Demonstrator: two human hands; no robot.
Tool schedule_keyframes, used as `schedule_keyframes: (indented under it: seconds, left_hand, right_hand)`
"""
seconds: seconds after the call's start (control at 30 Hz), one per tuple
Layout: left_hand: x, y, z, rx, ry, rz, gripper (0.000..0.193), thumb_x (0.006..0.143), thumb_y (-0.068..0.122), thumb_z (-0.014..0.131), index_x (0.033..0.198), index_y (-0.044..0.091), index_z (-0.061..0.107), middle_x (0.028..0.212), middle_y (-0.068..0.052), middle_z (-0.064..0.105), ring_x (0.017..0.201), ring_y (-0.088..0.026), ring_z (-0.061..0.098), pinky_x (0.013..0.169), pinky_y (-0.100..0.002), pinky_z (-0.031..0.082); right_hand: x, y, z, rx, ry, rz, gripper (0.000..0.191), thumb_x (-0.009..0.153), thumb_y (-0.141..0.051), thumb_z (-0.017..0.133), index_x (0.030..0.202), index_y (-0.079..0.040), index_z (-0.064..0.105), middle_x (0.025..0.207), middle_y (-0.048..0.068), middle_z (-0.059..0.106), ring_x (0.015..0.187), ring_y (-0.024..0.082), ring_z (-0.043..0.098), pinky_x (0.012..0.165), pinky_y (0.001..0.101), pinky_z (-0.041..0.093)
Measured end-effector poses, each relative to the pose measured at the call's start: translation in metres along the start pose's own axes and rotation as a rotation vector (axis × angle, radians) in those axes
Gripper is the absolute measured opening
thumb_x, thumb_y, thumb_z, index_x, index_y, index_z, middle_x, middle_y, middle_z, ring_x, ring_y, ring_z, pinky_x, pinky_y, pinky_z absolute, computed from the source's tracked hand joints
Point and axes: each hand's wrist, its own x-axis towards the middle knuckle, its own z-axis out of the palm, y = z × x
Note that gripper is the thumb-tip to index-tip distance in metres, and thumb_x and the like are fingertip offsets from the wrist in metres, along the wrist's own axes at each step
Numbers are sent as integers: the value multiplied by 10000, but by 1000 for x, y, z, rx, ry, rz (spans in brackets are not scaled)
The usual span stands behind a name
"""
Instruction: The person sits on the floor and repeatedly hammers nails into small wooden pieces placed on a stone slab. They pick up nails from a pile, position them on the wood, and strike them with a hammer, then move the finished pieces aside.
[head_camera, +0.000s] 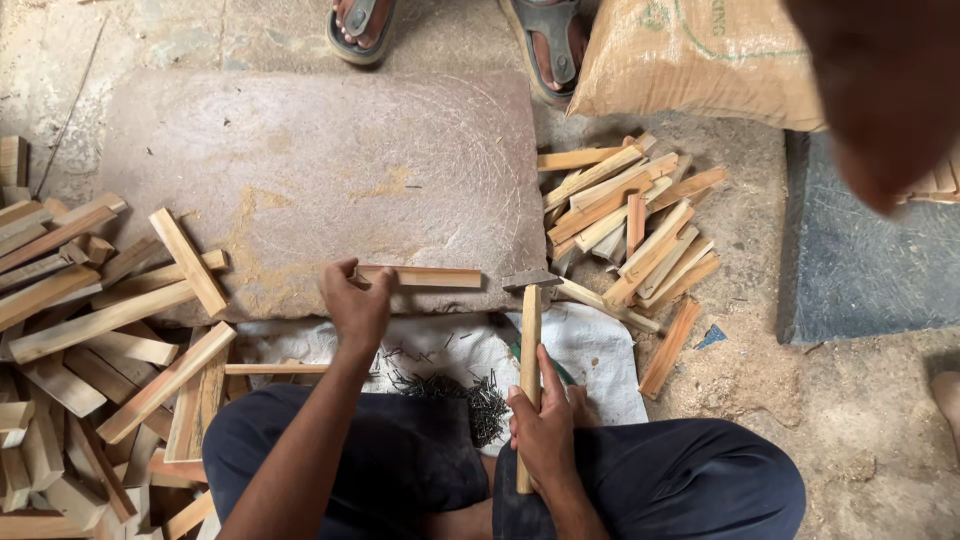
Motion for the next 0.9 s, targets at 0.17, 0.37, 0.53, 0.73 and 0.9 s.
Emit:
schedule_keyframes:
  seconds: [0.17,0.37,0.53,0.73,0.9]
  left_hand:
    - [-14,-1,-4,353,-141,707,502,807,300,829,1203,30,676,1303,-251,575,1203,-392,495,1002,-475,382]
    - [0,11,26,317,-282,642,264,928,208,706,1171,107,716,1197,-122,650,1197,-288,545,1120,-459,363]
    - [-14,10,44,466,-40,817,482,779,274,772,1172,5,697,1217,-224,627,1124,-331,545,938,-470,444]
    - [-121,-27,36,445,-893,640,216,959,277,677,1070,93,698,1088,-145,673,1077,-342,631,961,-463,510]
    - [-141,-44,42,397,-820,868,287,776,247,795,983,75,694,1041,-148,650,1085,-347,587,947,-475,467]
  right_hand:
    - [0,2,3,15,-10,-45,787,906,-50,638,1606,-178,302,746,38,592,483,64,497,366,232,452]
    - [-1,-1,3,-43,-8,0,780,916,-68,619,1607,-189,277,762,40,610,494,68,523,377,232,459]
    - [-2,-5,3,-97,-6,9,774,921,-91,619,1607,-209,282,768,43,606,494,74,518,385,232,463]
    - [0,-5,9,-126,22,-65,767,899,-70,629,1592,-194,323,779,40,625,478,90,512,368,248,448]
    - [1,3,10,-126,20,-56,780,899,-65,622,1607,-200,321,753,66,612,473,86,501,379,245,439]
